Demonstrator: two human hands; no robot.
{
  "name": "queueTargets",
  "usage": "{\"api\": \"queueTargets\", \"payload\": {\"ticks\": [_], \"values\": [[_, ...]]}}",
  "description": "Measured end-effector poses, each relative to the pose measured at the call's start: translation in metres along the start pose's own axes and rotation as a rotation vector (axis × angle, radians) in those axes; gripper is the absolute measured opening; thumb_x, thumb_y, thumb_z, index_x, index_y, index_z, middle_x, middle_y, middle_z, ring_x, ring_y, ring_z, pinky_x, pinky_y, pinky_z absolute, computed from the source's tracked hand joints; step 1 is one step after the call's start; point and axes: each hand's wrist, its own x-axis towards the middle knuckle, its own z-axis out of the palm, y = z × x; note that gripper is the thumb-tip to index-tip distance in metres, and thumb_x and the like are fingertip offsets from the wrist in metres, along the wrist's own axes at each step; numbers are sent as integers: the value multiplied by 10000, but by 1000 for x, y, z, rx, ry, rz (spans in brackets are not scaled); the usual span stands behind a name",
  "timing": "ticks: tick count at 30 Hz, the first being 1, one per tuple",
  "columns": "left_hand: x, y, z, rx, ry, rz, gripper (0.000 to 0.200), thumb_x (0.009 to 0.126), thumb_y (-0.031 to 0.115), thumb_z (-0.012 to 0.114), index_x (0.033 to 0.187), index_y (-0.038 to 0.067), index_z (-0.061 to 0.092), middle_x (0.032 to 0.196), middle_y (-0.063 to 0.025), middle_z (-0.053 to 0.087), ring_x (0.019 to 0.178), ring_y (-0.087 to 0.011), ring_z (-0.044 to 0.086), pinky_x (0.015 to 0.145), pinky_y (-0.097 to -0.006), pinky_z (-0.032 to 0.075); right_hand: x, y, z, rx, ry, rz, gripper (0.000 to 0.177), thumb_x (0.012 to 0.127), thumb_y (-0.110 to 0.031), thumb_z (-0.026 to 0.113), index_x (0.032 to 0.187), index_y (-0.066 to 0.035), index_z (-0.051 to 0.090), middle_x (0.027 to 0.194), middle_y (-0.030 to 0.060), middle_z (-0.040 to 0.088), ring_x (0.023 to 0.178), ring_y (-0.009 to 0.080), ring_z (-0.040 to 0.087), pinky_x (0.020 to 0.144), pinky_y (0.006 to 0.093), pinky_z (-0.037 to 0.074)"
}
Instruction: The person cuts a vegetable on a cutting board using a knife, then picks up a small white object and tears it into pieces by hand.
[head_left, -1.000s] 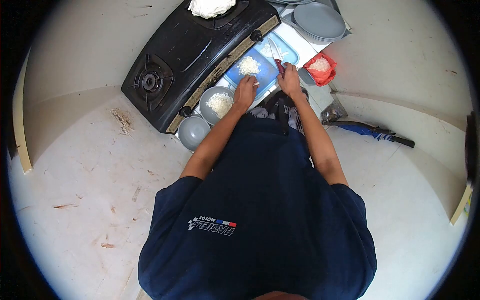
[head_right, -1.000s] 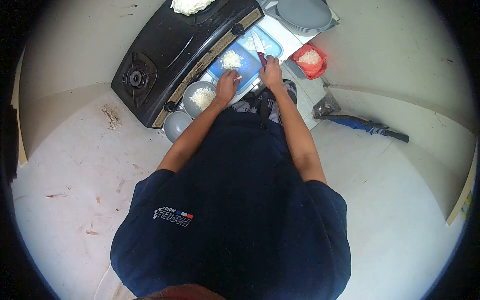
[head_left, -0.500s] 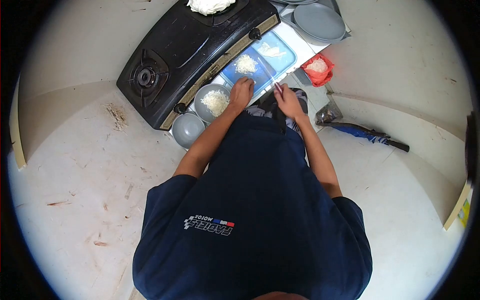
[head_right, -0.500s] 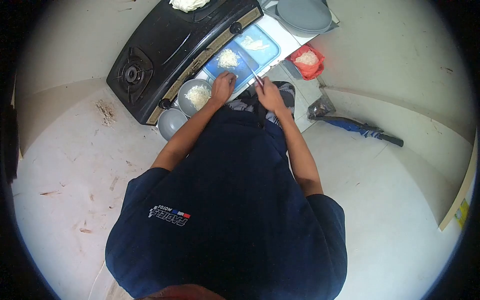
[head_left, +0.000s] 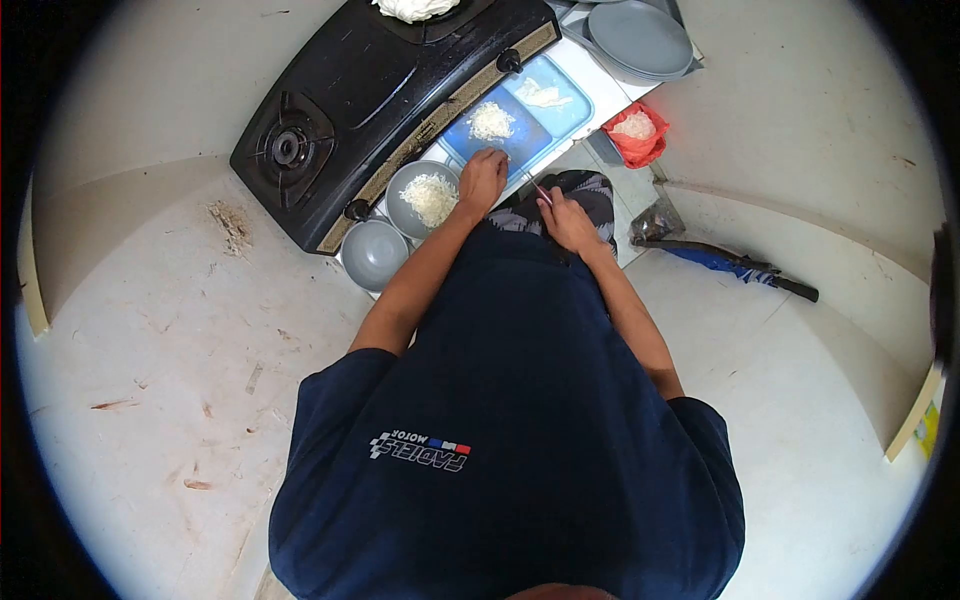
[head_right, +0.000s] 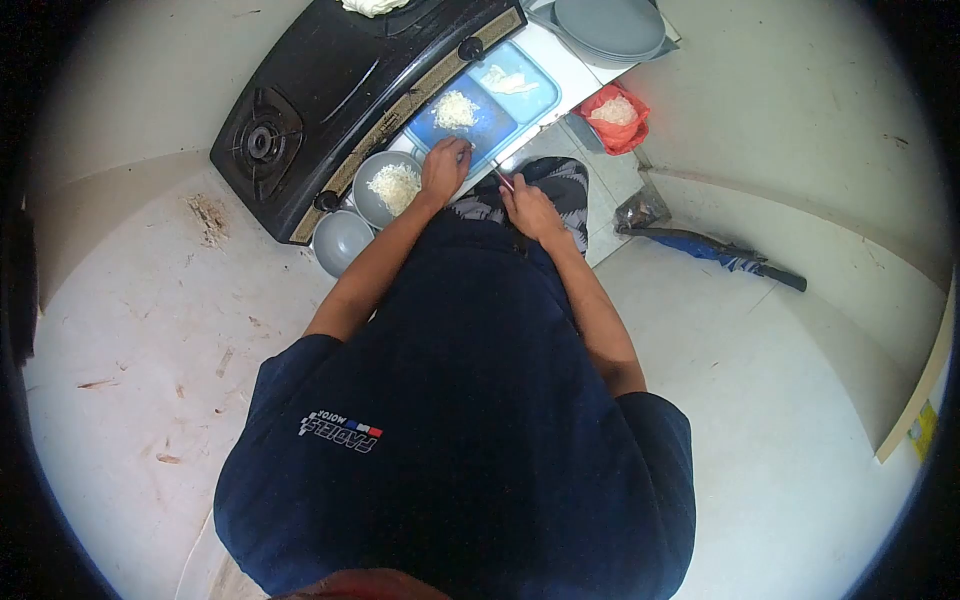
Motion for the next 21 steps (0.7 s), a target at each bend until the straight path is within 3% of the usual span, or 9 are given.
{"api": "queueTargets", "payload": {"ticks": [17, 21], "values": [[0, 1, 2, -33, -17, -73, 90, 886, 61, 660, 920, -3, 712, 928, -195, 691, 901, -418, 663, 798, -466, 528, 25, 9, 18, -92, -26, -30, 408, 1066, -342, 471, 1081, 61, 529, 830, 342, 678, 827, 540, 672, 769, 599, 545], [0, -2, 5, -35, 20, -55, 69, 866, 61, 657, 884, 8, 699, 897, -164, 681, 900, -390, 660, 804, -461, 531, 24, 12, 19, -138, -10, -24, 423, 1063, -359, 469, 1073, 57, 549, 837, 339, 682, 823, 535, 677, 775, 596, 550]]}}
